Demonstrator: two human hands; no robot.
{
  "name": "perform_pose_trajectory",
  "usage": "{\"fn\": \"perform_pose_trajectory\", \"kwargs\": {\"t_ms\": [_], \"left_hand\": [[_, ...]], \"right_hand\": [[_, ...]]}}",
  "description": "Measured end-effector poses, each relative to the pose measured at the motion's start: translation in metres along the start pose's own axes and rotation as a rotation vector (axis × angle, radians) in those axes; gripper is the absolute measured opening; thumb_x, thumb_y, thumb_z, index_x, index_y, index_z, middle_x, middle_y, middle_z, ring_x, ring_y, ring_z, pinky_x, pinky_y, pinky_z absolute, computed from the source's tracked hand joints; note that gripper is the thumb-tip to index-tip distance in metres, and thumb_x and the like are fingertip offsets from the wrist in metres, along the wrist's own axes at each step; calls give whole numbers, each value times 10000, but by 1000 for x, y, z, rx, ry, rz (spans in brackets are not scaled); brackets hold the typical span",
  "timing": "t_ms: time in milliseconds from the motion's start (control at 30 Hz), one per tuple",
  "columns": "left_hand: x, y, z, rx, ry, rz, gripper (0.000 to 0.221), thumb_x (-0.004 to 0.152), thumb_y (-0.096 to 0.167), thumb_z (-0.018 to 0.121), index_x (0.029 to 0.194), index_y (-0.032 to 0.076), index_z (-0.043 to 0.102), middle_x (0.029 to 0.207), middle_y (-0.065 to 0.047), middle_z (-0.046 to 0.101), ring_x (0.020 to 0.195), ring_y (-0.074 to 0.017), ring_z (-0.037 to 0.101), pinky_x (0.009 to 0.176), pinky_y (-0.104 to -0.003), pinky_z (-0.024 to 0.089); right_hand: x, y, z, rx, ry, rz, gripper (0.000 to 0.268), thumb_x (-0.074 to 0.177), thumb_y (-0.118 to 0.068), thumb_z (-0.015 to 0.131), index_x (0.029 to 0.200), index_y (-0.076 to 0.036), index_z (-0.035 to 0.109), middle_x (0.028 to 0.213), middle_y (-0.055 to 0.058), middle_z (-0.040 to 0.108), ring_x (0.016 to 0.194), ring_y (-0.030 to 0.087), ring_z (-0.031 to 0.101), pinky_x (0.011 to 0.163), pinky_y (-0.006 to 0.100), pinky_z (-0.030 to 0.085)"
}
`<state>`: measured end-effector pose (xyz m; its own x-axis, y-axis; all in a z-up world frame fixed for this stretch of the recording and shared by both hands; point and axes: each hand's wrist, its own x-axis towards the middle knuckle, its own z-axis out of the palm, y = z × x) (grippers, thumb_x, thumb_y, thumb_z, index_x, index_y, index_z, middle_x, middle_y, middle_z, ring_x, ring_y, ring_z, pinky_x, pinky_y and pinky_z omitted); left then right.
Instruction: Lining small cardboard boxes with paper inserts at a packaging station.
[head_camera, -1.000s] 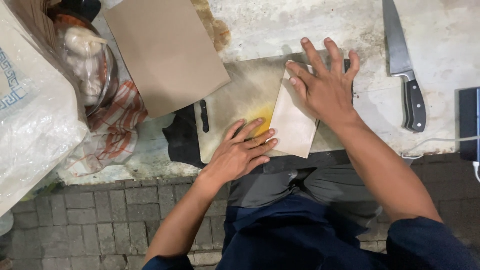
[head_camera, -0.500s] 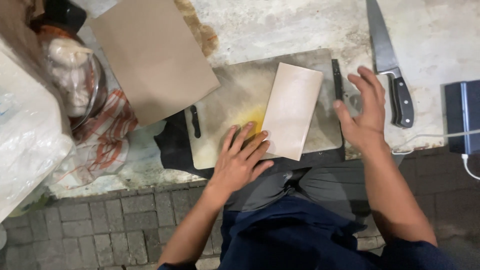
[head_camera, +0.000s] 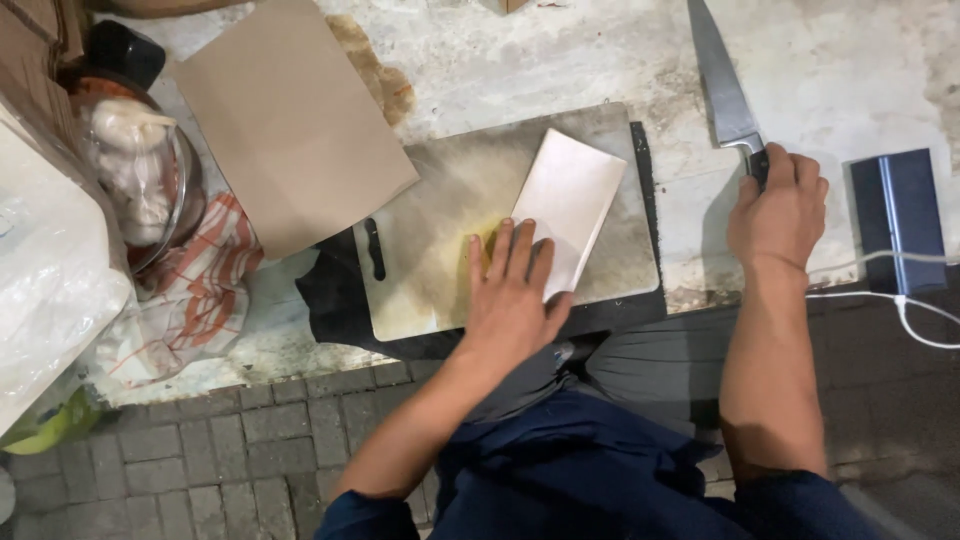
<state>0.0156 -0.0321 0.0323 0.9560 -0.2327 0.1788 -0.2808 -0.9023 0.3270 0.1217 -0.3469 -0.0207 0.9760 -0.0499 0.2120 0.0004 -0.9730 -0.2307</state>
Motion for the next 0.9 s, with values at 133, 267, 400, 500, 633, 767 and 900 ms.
{"fn": "perform_pose_trajectory", "kwargs": {"t_ms": [133, 267, 400, 500, 633, 767, 900], "left_hand": [[22, -26, -43, 27, -533, 21, 603, 879, 399, 572, 1416, 160, 436, 1571, -94, 296, 1487, -317, 150, 1177, -623, 59], [20, -71, -44, 81, -279, 335, 630, 739, 108, 715, 1350, 142, 567, 1466, -84, 505, 1383, -322, 412, 1137, -634, 268], [30, -60, -36, 115, -262, 323, 784, 711, 182, 747, 1427, 114, 435, 1540, -162, 339, 1431, -430, 279, 1118, -694, 202], [44, -35, -16, 69, -151, 176, 767, 897, 551, 638, 1475, 108, 397, 1570, -133, 317, 1468, -366, 256, 1144, -682, 178], [57, -23, 18, 284, -114, 16, 1085, 760, 742, 726, 1522, 113, 277, 1543, -166, 324, 1417, -426, 306, 1090, -665, 286], [69, -38, 24, 121, -274, 107, 893, 879, 554, 642, 1528, 83, 249, 1513, -161, 376, 1440, -346, 273, 1132, -628, 201], [79, -58, -17, 29, -361, 268, 671, 951, 347, 572, 1507, 75, 314, 1520, -176, 400, 1432, -334, 321, 1140, -630, 213]], "right_hand": [[-15, 0, -15, 265, -133, 62, 402, 1023, -102, 516, 1395, 48, 541, 1261, 270, 511, 1119, 477, 472, 866, 604, 417], [-57, -1, -29, 773, -244, 229, 384, 1010, -142, 520, 1365, 2, 559, 1332, 134, 584, 1243, 208, 503, 1052, 323, 377], [-92, -4, -53, 1122, -447, 60, 302, 1014, -140, 511, 1310, -82, 515, 976, 64, 623, 800, 145, 617, 649, 267, 584], [-113, -4, -62, 966, -462, 190, 308, 911, -79, 639, 1201, -30, 546, 934, 96, 657, 668, 163, 587, 563, 297, 558], [-132, 15, -70, 819, -564, 199, 365, 890, -126, 646, 1216, 10, 550, 836, 105, 722, 608, 171, 655, 659, 302, 531], [-147, 33, -74, 866, -641, 262, 393, 858, -91, 652, 1236, -22, 573, 889, 112, 762, 637, 182, 720, 586, 325, 598], [-172, 44, -67, 849, -685, 454, 426, 831, -62, 681, 1242, 13, 593, 903, 160, 779, 640, 224, 711, 580, 339, 592]]}}
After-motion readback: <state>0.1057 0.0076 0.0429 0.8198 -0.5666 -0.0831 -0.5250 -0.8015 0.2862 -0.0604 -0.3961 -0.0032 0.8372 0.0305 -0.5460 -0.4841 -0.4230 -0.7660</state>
